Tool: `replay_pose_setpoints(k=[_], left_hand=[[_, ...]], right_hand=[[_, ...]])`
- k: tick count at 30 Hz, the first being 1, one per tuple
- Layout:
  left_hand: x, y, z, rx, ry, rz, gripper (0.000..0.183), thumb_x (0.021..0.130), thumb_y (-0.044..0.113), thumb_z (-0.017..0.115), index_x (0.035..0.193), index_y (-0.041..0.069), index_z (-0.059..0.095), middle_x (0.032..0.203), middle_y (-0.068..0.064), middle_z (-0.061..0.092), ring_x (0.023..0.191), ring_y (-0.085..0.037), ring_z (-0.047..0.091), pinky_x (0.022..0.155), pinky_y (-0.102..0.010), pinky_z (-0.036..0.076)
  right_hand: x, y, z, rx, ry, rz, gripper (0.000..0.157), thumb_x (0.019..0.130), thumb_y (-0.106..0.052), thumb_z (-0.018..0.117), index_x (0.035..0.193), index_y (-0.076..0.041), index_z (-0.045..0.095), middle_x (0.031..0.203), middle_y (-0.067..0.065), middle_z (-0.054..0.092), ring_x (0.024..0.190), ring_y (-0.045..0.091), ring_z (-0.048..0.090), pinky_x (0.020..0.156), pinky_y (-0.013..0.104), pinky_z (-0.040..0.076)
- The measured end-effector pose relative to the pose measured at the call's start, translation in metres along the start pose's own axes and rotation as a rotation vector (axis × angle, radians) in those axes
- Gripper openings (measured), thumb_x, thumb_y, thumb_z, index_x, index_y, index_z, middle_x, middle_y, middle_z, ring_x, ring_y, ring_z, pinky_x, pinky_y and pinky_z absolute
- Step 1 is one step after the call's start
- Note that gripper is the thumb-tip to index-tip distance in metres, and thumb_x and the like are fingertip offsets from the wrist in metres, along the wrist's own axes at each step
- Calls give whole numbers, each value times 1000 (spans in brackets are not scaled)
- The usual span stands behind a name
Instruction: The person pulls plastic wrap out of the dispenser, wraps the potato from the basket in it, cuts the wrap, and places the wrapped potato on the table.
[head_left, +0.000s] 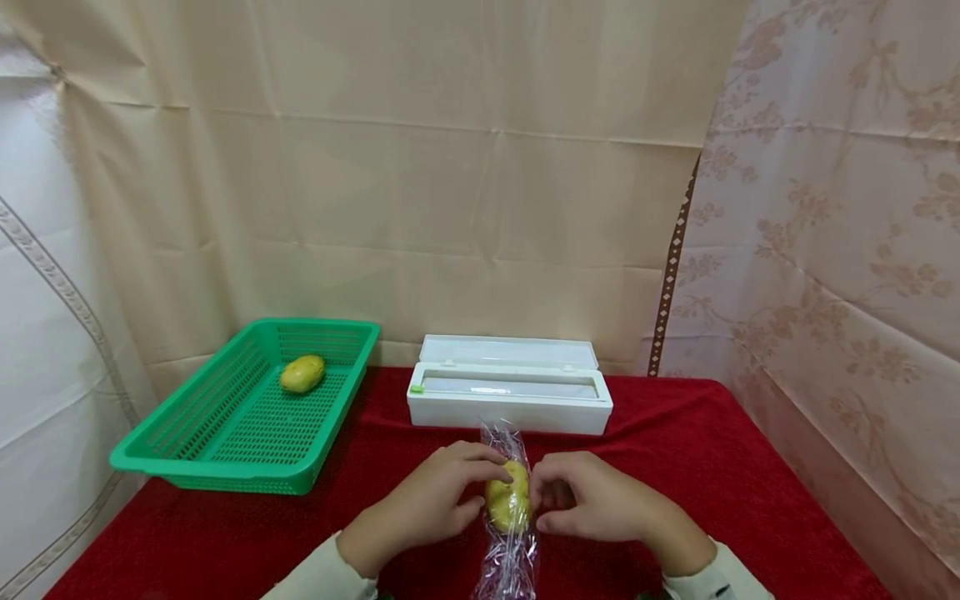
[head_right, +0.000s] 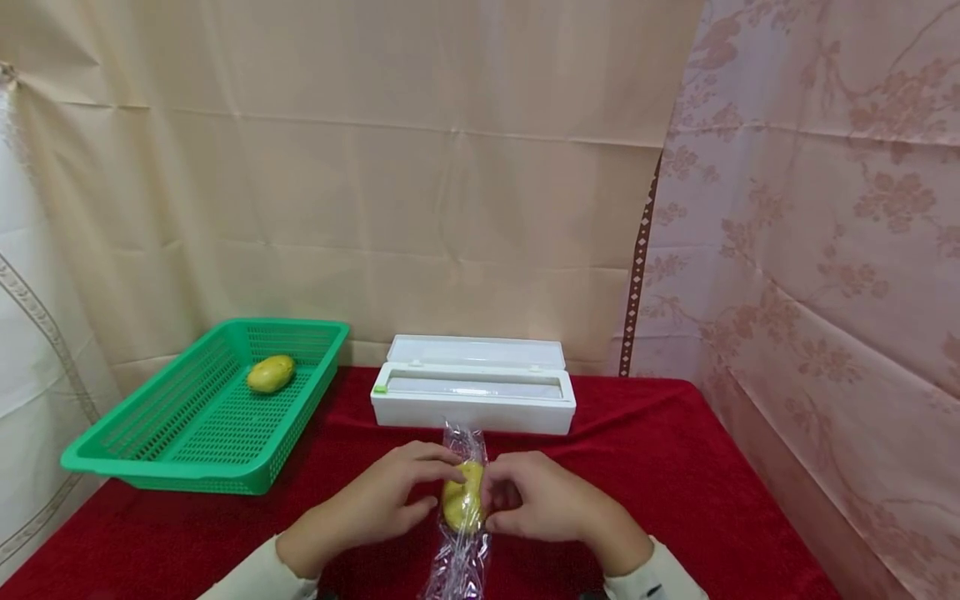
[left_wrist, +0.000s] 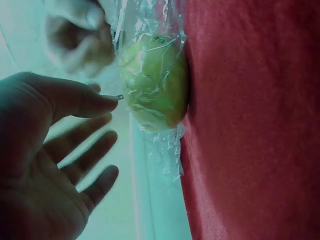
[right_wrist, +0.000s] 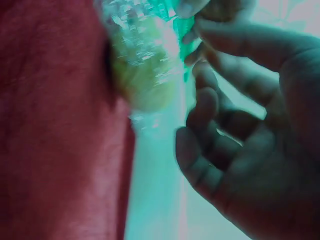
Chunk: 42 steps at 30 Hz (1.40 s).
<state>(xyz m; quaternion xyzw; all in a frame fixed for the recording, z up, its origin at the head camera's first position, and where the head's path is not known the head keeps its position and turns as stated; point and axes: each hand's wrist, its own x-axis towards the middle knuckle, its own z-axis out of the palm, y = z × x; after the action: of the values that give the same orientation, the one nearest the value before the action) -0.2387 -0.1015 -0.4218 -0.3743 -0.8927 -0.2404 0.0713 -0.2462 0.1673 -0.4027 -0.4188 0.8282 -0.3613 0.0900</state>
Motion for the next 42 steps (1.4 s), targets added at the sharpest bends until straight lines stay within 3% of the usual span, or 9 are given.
replay_pose_setpoints(k=[2,4,8,12,17,20,28,35,42], left_hand=[[0,1,0,75,-4,66,37,88,6,74,121,24,76,135,6,67,129,-14,59,107,-40,50],[-1,1,1,88,-13,80,37,88,5,73,120,23,77,134,6,68,128,-13,61,106,-40,50],[1,-3,2,14,-56,22,36,90,5,72,120,22,77,133,8,69,128,-12,61,108,-39,50],[2,-5,2,-65,-83,-22,35,91,5,72,122,21,76,134,7,68,129,-11,61,109,-36,50],[2,-7,3,-86,-73,-38,37,90,4,72,123,21,76,135,7,68,129,-12,61,108,-34,51],[2,-8,3,-91,-70,-44,39,90,2,72,124,20,75,136,7,67,129,-12,61,108,-34,50],[2,-10,3,-95,-69,-53,40,90,2,71,124,21,75,136,8,68,129,-12,62,108,-35,51],[2,-10,3,-74,-60,-24,40,88,1,70,123,20,76,134,7,69,126,-12,63,106,-35,52],[1,-11,3,-53,-72,-18,43,88,0,71,124,22,76,135,9,69,127,-12,62,108,-38,51]], right_hand=[[-3,-7,-1,-45,-83,-69,21,84,-11,84,95,-23,71,85,-8,66,72,0,59,63,21,54],[-4,-14,1,-76,-148,-95,22,83,-12,86,94,-25,72,84,-11,65,72,-3,58,63,19,54],[-4,-25,10,-169,-231,-129,26,78,-12,89,89,-28,73,78,-16,63,69,-8,54,60,14,50],[-3,-31,19,-256,-258,-195,30,73,-9,89,87,-28,71,75,-16,61,69,-10,50,60,10,45],[-2,-34,30,-283,-270,-267,19,84,-16,84,86,-28,69,79,-18,63,74,-11,53,66,5,43],[-3,-33,35,-301,-258,-272,17,87,-21,83,85,-31,69,79,-21,61,73,-12,53,65,4,43],[-1,-34,33,-386,-152,-353,24,82,-14,84,79,-35,73,83,-25,56,77,-17,48,69,0,39],[-3,-36,18,-291,-16,-375,24,84,-13,83,85,-34,71,95,-21,57,91,-10,55,83,8,47],[-1,-32,8,-223,70,-345,23,89,-14,82,89,-30,66,91,-22,63,90,-4,60,80,19,53]])
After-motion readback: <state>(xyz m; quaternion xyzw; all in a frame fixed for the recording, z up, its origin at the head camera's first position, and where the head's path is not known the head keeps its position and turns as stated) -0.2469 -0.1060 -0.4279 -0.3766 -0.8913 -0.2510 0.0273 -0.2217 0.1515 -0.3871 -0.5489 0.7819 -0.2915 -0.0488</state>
